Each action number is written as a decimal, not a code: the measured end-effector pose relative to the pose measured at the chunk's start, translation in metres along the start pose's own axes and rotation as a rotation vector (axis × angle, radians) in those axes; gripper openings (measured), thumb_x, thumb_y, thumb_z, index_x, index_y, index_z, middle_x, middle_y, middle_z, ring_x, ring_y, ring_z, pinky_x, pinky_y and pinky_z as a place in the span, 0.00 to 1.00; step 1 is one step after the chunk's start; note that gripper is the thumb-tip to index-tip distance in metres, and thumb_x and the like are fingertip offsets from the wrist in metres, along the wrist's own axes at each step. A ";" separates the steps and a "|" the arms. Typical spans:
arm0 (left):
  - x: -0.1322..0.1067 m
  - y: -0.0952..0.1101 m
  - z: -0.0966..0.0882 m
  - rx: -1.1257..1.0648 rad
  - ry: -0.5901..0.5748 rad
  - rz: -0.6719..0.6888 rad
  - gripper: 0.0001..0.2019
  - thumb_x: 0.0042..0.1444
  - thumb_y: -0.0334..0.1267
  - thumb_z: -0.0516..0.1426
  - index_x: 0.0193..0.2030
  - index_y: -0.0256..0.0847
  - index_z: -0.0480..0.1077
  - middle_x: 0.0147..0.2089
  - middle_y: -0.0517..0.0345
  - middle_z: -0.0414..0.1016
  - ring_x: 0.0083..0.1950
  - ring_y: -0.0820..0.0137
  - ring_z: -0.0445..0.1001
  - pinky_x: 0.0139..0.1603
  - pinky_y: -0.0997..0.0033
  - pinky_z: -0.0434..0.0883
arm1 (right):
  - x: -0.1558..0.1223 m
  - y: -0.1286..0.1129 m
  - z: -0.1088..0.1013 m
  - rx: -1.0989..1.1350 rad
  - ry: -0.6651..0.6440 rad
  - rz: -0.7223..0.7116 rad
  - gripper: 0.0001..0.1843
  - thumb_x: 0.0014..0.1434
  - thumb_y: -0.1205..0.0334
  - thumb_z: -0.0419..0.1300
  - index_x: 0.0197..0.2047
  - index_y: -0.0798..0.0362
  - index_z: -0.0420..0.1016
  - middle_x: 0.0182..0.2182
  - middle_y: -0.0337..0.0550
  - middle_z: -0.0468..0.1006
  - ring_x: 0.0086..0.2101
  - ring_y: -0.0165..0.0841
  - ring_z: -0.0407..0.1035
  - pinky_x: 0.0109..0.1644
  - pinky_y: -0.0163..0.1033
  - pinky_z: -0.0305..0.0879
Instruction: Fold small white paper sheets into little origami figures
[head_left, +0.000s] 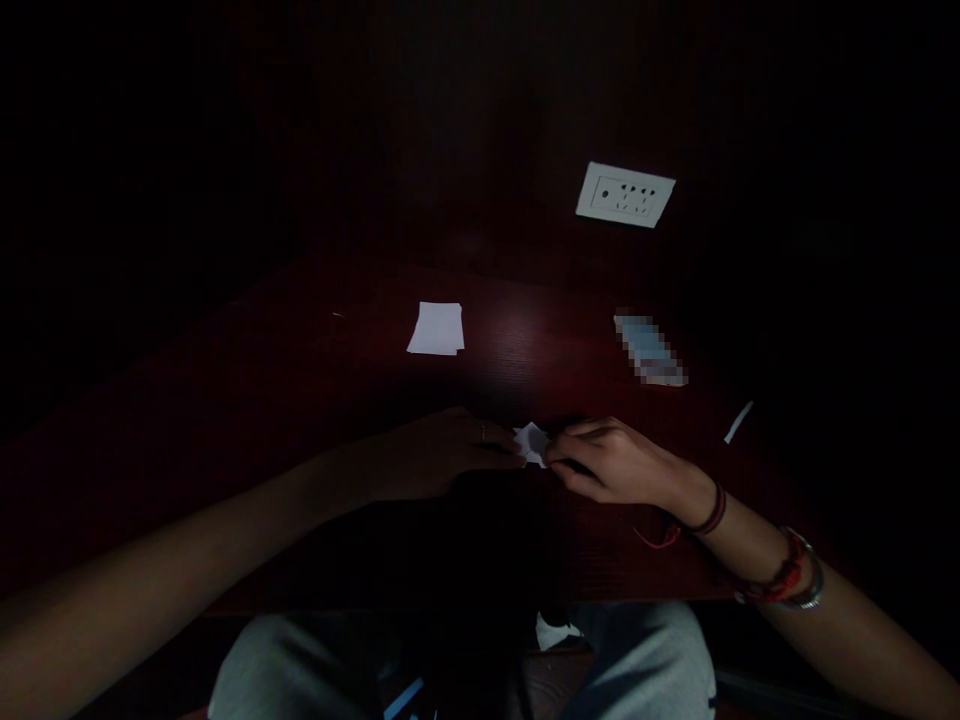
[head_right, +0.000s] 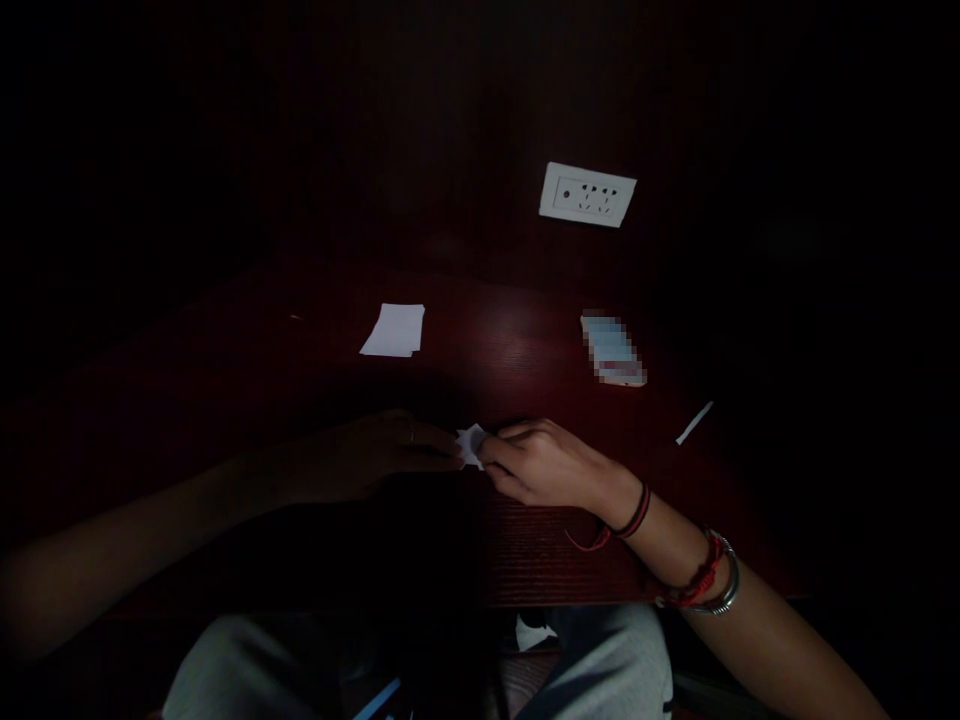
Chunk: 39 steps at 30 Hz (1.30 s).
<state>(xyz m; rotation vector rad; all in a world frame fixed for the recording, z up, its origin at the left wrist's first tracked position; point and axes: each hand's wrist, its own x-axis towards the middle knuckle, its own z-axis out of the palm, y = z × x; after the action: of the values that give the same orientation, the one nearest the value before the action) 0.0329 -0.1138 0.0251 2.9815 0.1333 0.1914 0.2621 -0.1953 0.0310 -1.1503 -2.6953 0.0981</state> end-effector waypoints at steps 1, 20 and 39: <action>0.000 0.000 0.000 -0.003 0.009 0.006 0.31 0.46 0.17 0.46 0.55 0.50 0.58 0.57 0.61 0.60 0.54 0.70 0.60 0.53 0.69 0.57 | -0.001 0.001 0.000 0.011 0.001 0.001 0.08 0.57 0.65 0.48 0.37 0.56 0.67 0.28 0.43 0.71 0.28 0.28 0.65 0.34 0.34 0.61; 0.003 -0.006 0.009 0.003 0.070 0.034 0.27 0.51 0.20 0.48 0.56 0.49 0.57 0.58 0.57 0.58 0.57 0.67 0.58 0.54 0.64 0.58 | 0.004 0.021 -0.003 0.231 0.049 -0.021 0.16 0.57 0.61 0.52 0.49 0.55 0.65 0.43 0.48 0.71 0.43 0.33 0.65 0.46 0.40 0.63; 0.006 0.009 0.021 0.103 0.117 0.008 0.21 0.57 0.27 0.46 0.57 0.45 0.55 0.59 0.53 0.56 0.58 0.64 0.55 0.53 0.62 0.56 | 0.016 0.017 0.012 0.208 0.134 0.038 0.11 0.60 0.62 0.47 0.40 0.57 0.66 0.34 0.45 0.72 0.35 0.30 0.66 0.40 0.36 0.63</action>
<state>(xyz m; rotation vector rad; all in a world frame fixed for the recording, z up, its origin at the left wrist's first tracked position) 0.0423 -0.1245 0.0071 3.0736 0.1494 0.3713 0.2604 -0.1721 0.0193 -1.1040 -2.4799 0.2893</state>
